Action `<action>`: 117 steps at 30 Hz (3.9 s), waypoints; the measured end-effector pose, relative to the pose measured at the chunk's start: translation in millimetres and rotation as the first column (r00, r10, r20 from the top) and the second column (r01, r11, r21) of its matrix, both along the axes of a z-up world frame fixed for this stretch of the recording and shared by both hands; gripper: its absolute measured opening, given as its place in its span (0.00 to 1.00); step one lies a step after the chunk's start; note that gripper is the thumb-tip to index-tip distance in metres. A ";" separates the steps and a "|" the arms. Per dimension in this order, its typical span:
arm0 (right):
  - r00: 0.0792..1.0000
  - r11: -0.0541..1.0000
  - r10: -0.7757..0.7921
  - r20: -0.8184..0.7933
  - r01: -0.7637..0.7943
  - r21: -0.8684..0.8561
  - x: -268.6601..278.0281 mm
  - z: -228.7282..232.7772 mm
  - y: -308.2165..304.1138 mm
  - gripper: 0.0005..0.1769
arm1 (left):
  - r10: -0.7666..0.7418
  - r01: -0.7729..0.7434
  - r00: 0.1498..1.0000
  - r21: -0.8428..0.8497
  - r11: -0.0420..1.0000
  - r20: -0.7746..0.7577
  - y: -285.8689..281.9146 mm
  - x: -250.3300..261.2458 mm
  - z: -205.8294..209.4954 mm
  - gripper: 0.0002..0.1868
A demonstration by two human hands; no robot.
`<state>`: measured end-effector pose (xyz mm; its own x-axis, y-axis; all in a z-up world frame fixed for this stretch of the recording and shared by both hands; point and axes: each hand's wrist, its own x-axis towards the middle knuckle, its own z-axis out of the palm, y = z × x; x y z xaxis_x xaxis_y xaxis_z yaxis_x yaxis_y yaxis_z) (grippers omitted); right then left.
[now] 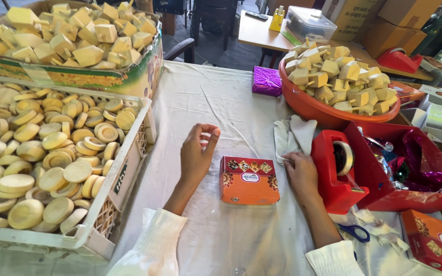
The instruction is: The person packages sweets by wiping small wooden blocks with a cloth, placing them into a small white box along with wooden sticks, and then closing the box and wiping it down with a cloth.
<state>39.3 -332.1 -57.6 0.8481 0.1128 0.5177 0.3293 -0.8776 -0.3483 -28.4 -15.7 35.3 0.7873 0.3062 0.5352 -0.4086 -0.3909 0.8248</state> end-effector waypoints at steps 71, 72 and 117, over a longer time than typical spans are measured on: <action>0.962 0.982 0.044 -0.271 -0.091 -0.163 -94.7 67.8 97.1 0.26 | -0.410 0.547 0.829 0.396 0.738 -0.381 -9.9 -5.3 -79.5 0.81; 0.967 0.951 0.051 -0.250 -0.124 -0.284 -111.5 71.9 108.5 0.28 | -0.397 0.539 0.835 0.416 0.733 -0.381 -9.3 -4.2 -77.6 0.80; 0.383 0.521 0.846 -0.371 -0.739 0.426 -41.2 81.2 39.4 0.23 | -0.380 0.554 0.820 0.426 0.715 -0.429 -5.6 -0.2 -84.3 0.83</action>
<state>-1.9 -292.8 23.5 0.5282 0.8339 0.1603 0.5816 -0.2177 -0.7838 -28.6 -21.3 -49.0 0.8925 -0.3944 0.2188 -0.4322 -0.6087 0.6653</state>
